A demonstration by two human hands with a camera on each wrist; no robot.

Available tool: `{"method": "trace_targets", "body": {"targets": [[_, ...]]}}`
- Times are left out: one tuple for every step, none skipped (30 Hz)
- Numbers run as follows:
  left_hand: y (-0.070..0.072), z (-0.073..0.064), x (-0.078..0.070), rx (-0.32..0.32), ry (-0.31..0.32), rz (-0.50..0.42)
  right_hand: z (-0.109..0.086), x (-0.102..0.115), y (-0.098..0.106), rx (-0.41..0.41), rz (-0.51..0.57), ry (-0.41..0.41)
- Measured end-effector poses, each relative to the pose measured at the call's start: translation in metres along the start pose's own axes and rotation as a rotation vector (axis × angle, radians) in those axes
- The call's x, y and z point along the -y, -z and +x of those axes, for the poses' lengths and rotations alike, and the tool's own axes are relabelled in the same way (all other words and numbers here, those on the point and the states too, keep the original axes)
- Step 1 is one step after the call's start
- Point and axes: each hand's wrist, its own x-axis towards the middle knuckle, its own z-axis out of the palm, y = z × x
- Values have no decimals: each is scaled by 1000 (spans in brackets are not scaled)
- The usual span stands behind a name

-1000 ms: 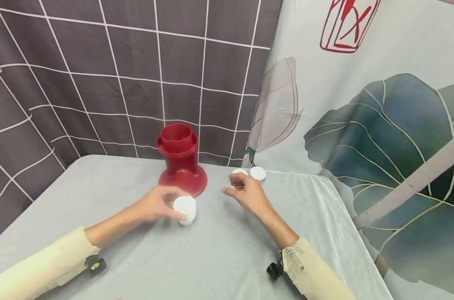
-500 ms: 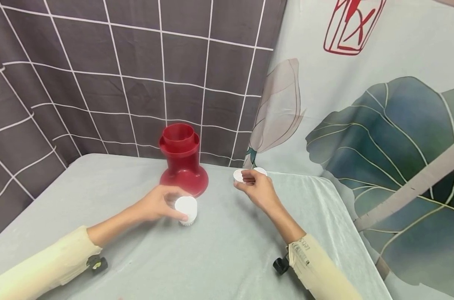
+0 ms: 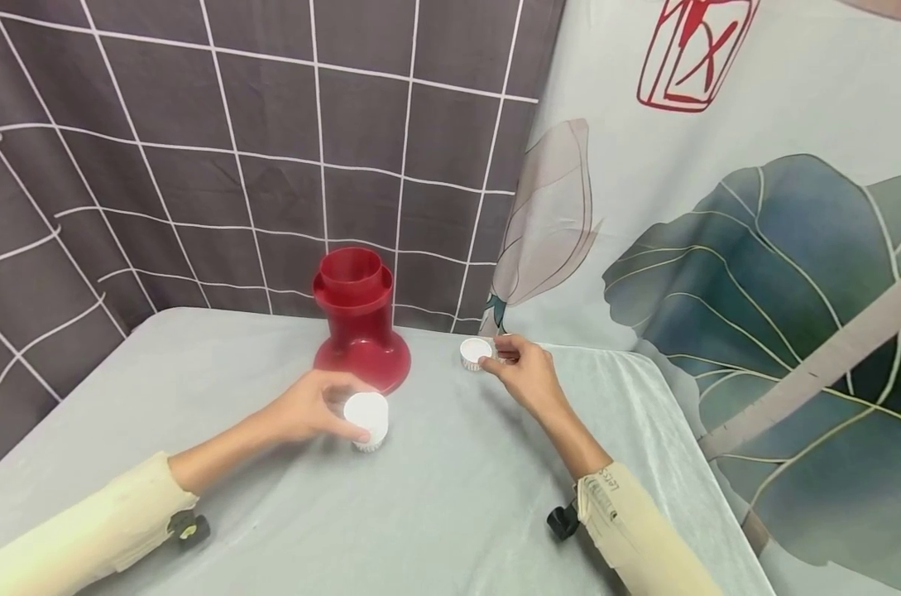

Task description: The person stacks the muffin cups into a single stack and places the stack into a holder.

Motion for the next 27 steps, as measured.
{"method": "trace_targets", "body": {"targets": [[0,0,0,0,1,1,1,-1,1,-7,-10,0],[0,0,-1,-2,3,4,2,-2,1,-14,-20,0],[0,0,-1,-3,6,7,3,-3,2,-17,-28,0],[1,0,-1,-3,8,8,4,-5,3,-20,-38,1],[1,0,-2,-6,10,11,6,-6,4,-25,-49,1],[1,1,-2,-6,10,9,7,-7,5,-28,-58,0],[1,1,-3,-5,10,8,8,-8,6,-31,-63,-3],[1,1,-3,-6,9,7,10,-9,8,-32,-64,-9],[1,1,-3,-5,8,4,11,-9,9,-33,-65,-16],[2,1,-3,-5,7,5,11,-11,10,-35,-67,-24],[2,1,-3,-5,6,5,12,-11,11,-38,-65,-33],[2,2,-3,-4,6,5,13,-12,12,-40,-62,-41],[2,2,-3,-3,7,6,14,-13,12,-42,-63,-48],[1,2,-3,-4,9,7,14,-14,13,-46,-66,-54],[1,2,-3,-5,9,8,15,-15,13,-49,-67,-60],[1,2,-3,-5,9,10,16,-16,14,-53,-67,-66],[1,2,-2,-5,9,11,16,-17,14,-56,-65,-72],[1,2,-2,-6,10,12,17,-18,14,-59,-65,-78],[1,2,-2,-7,12,12,18,-19,13,-62,-66,-85],[1,2,-1,-7,11,12,19,-21,13,-65,-64,-93],[1,2,-1,-7,12,10,20,-23,13,-69,-63,-101],[1,2,-1,-8,14,11,21,-24,13,-72,-65,-109],[1,2,-1,-8,15,10,22,-25,12,-73,-68,-116],[1,2,-1,-9,17,9,23,-26,12,-74,-73,-121],[1,2,-1,-10,17,9,23,-27,11,-74,-79,-126],[1,2,-1,-11,16,11,24,-27,11,-72,-81,-131],[1,1,-1,-13,18,11,24,-27,11,-70,-82,-137]]}}
